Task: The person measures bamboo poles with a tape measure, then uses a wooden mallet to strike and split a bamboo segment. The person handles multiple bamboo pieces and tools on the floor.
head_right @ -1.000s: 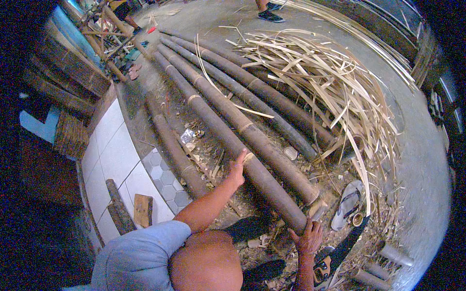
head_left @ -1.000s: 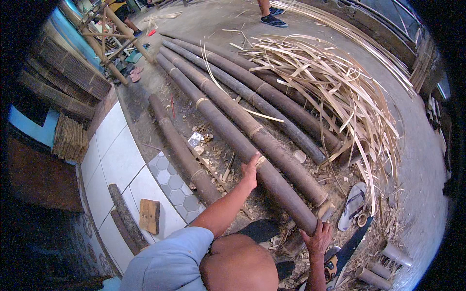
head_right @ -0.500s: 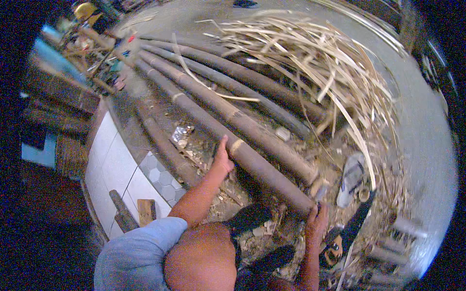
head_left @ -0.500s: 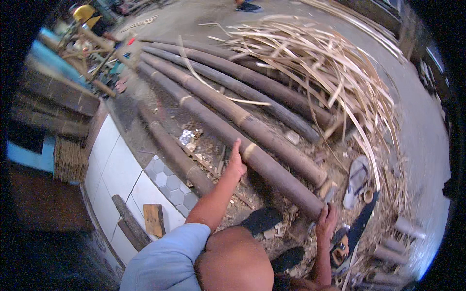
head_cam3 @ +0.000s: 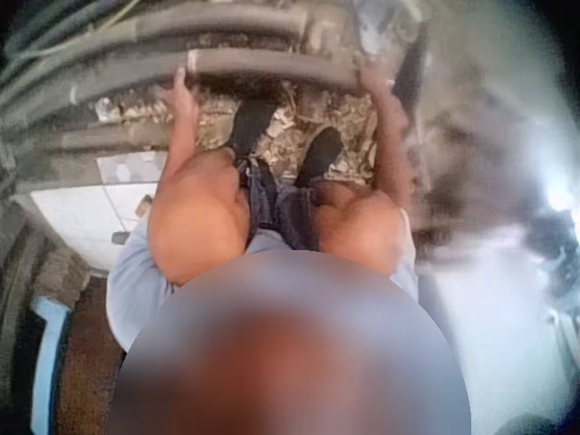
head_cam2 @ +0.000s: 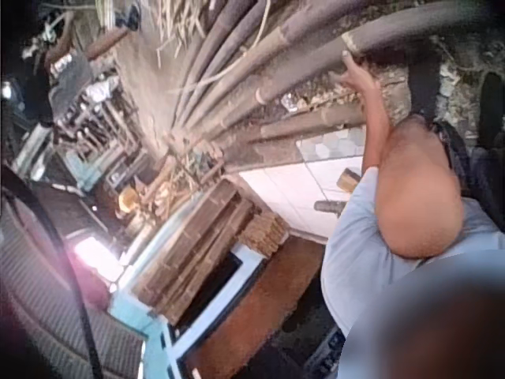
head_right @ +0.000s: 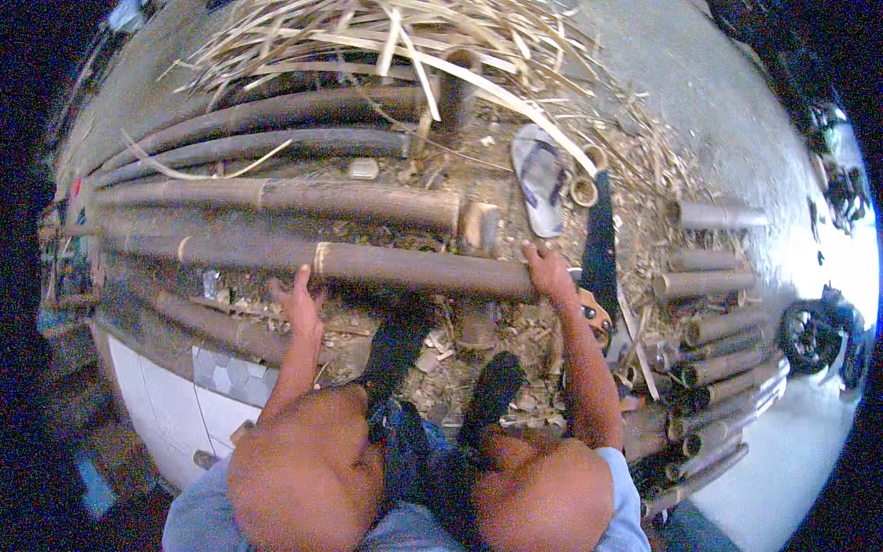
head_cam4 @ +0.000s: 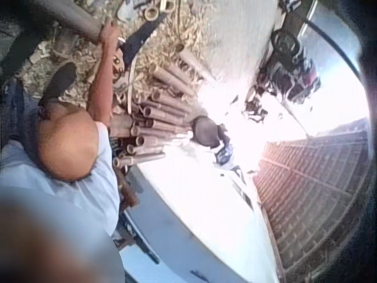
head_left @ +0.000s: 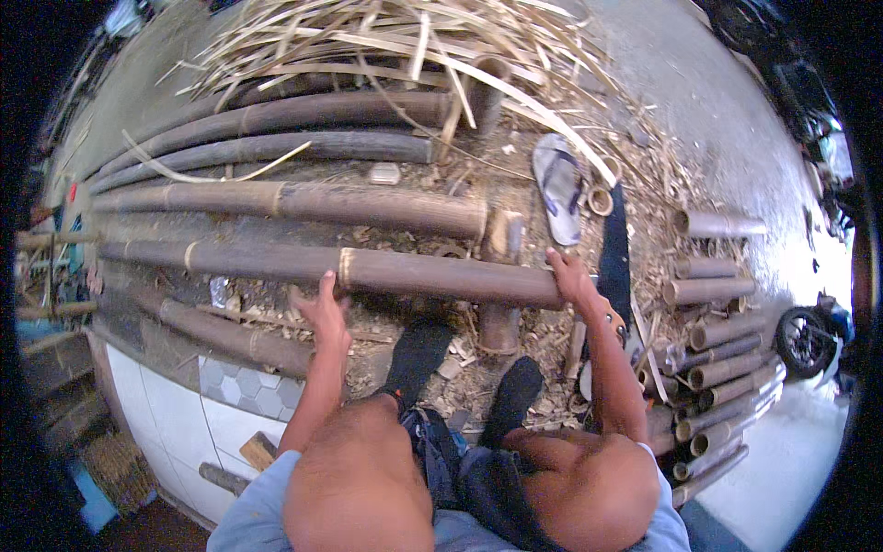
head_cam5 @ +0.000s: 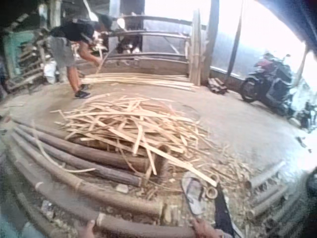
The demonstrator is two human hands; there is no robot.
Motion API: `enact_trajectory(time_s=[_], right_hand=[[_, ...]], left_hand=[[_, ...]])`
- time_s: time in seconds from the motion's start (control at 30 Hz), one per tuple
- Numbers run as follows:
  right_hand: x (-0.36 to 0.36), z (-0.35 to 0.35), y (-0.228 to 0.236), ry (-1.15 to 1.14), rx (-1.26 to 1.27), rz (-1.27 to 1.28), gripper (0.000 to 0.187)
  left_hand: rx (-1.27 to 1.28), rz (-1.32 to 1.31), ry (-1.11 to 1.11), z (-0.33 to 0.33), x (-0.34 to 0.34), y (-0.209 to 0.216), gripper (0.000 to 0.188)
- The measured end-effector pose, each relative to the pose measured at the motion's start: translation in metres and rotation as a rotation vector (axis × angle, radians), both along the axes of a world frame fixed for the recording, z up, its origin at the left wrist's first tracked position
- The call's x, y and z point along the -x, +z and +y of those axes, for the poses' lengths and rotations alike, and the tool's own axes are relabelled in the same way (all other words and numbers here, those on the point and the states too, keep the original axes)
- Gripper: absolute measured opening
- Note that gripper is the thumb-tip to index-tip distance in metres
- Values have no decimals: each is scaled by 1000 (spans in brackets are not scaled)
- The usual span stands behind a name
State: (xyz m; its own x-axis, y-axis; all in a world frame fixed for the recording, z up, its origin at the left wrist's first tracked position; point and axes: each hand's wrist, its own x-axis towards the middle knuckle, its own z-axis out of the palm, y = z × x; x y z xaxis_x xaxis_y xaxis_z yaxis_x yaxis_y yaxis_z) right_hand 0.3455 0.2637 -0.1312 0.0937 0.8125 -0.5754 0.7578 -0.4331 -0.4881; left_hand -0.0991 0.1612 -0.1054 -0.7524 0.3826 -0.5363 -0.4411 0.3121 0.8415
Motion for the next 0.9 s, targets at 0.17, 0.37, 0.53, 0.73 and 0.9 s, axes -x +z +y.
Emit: enact_trajectory(time_s=[0.17, 0.37, 0.53, 0.73, 0.9], right_hand=[[17, -47, 12, -345, -316, 475, 53], [28, -54, 23, -298, -272, 263, 60], [15, -53, 23, -319, -231, 266, 64], [4, -93, -9, -244, -417, 80, 53], [-21, -78, -35, -213, -349, 32, 54]], left_hand=[[199, 1368, -978, -11, -10, 32, 96], [161, 1533, -1634, 46, 17, 29, 95], [344, 1106, -2108, 120, 32, 32, 94], [480, 783, -2233, 124, 17, 19, 94], [126, 1280, -2029, 76, -11, 17, 102]])
